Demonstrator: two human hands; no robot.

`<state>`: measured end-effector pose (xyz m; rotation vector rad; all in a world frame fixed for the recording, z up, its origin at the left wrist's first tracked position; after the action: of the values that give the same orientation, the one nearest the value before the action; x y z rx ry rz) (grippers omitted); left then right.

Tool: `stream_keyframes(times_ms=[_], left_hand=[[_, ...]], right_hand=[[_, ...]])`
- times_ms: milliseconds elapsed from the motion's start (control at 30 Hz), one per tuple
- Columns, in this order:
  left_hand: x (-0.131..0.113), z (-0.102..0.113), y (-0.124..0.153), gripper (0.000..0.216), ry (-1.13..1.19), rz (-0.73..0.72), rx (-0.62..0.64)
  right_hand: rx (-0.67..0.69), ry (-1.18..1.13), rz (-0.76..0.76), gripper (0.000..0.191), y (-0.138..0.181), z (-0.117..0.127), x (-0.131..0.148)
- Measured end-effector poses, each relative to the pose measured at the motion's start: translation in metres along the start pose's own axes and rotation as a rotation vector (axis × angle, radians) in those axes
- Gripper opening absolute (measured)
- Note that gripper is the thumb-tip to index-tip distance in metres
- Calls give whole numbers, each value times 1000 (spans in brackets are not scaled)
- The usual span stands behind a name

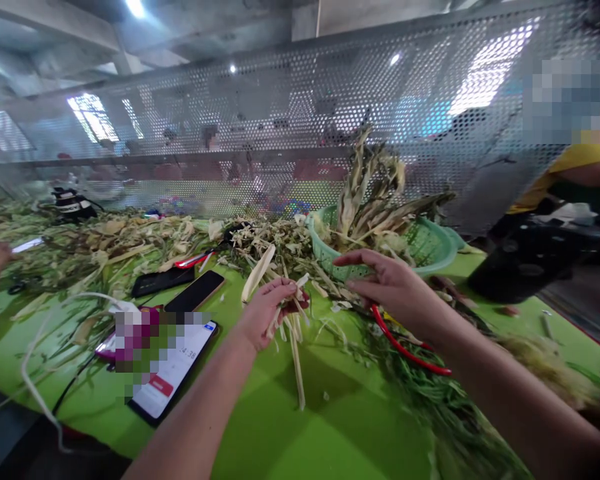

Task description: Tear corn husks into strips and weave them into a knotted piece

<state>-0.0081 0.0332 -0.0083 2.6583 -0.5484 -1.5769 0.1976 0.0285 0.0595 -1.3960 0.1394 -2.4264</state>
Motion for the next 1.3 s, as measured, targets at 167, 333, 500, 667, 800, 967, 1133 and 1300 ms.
stream_keyframes(times_ms=[167, 333, 500, 667, 800, 967, 1133, 1300], left_hand=[[1, -5, 2, 22, -62, -19, 20], [0, -9, 4, 23, -130, -24, 19], [-1, -8, 4, 25, -148, -18, 16], [1, -8, 3, 25, -159, -10, 11], [0, -9, 4, 23, -209, -36, -8], [-1, -6, 2, 22, -359, -79, -18], [0, -5, 1, 16, -610, -150, -49], [-1, -13, 9, 15, -696, -99, 70]], right_hand=[[160, -437, -139, 35, 9, -33, 11], [198, -526, -154, 33, 5, -47, -4], [210, -229, -36, 22, 1, -44, -15], [171, 33, -16, 18, 1, -38, -16], [290, -166, -127, 20, 3, -41, -15], [194, 268, 125, 11, 3, -32, -3], [138, 449, 331, 13, 10, -26, 18], [117, 312, 373, 12, 6, -26, 13]])
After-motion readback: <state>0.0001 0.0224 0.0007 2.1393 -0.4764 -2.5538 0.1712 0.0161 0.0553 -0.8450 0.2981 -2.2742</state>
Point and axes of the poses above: each hand's wrist, its own y-axis away from the middle knuckle, its own z-axis out of the back of the hand, x = y × z, the point moved 2 cm from there along -y, towards the middle knuckle, and after that the axes turned 5 degrees about z, right-handed, at the moved point
